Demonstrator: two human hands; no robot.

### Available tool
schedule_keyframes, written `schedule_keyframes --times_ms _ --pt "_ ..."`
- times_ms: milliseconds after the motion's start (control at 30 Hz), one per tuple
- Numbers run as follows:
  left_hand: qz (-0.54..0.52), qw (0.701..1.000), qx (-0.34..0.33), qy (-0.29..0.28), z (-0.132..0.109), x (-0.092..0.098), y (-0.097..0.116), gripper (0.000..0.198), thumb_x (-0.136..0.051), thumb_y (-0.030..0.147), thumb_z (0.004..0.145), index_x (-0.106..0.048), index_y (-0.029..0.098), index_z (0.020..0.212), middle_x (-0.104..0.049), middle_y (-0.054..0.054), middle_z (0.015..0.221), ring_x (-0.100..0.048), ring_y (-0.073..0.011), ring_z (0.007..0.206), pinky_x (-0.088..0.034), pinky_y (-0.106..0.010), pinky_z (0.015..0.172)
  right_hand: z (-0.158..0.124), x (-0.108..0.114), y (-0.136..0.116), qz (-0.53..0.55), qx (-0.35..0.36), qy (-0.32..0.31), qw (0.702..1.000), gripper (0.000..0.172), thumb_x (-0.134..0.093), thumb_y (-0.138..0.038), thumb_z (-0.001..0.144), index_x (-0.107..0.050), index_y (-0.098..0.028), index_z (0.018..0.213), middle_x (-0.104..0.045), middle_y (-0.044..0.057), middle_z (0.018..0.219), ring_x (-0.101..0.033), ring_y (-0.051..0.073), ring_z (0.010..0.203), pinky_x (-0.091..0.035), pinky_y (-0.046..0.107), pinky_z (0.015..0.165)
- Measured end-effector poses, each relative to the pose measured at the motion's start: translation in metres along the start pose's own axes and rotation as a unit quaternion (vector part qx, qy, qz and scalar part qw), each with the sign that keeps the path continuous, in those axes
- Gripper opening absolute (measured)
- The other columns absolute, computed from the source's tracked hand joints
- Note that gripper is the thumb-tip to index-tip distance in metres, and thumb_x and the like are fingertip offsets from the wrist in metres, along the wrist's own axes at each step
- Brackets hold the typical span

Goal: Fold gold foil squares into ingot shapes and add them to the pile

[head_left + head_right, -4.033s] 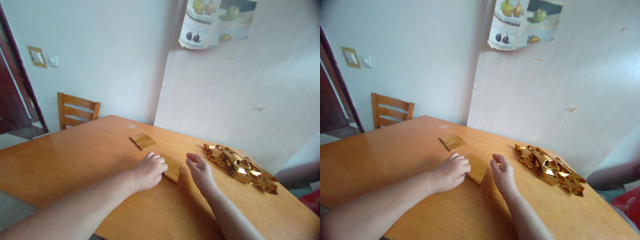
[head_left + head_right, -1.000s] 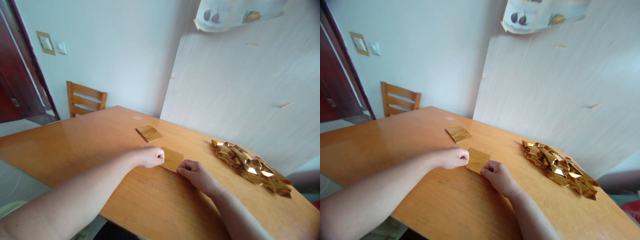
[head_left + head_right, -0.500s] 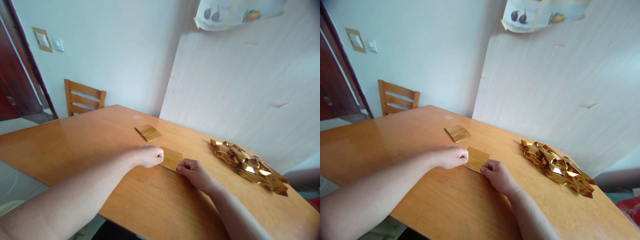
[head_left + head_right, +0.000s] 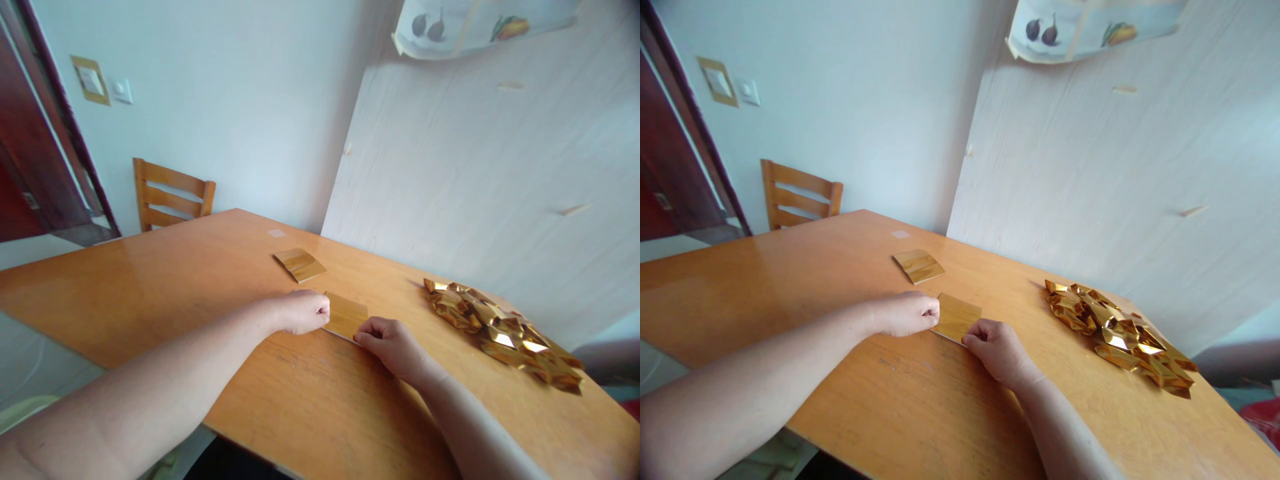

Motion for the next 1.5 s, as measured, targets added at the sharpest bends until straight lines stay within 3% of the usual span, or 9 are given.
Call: schedule_keyframes --times_ms 533,800,1500 --pt "0.007 1.000 0.005 0.002 0.000 0.001 0.001 0.014 -0.050 0.026 0.083 -0.064 0.021 0.081 -0.070 -0.001 0.079 -0.057 -0.0151 0.067 -0.033 -0.026 0.058 0.001 0.002 0.001 -0.004 0.009 0.002 1.000 0.019 -0.060 -0.036 0.082 -0.065 -0.019 0.075 -0.060 -0.003 0.066 -0.048 0.012 0.058 -0.033 0.024 0.052" --pt "0.027 1.000 0.003 0.009 -0.002 0.003 0.000 0.018 -0.048 0.030 0.087 -0.063 0.022 0.082 -0.071 -0.002 0.085 -0.058 -0.0166 0.073 -0.035 -0.027 0.062 0.000 0.006 0.000 0.040 0.016 0.007 0.999 0.016 -0.058 -0.031 0.083 -0.060 -0.019 0.093 -0.054 -0.006 0.066 -0.045 0.011 0.055 -0.031 0.023 0.050" --pt "0.019 0.999 -0.007 0.036 -0.002 0.004 -0.001 0.015 -0.051 0.025 0.085 -0.064 0.021 0.092 -0.070 -0.002 0.088 -0.060 -0.0163 0.074 -0.035 -0.025 0.060 0.005 0.010 0.001 -0.036 0.037 0.069 0.996 0.011 -0.060 -0.027 0.078 -0.056 -0.022 0.087 -0.057 -0.004 0.068 -0.051 0.013 0.059 -0.035 0.025 0.055"
Point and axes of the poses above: each hand's wrist, its own z-axis towards the middle knuckle, its own x-axis out of the back of the hand, y = z × x, the point moved 10 cm from there along z, towards the middle knuckle
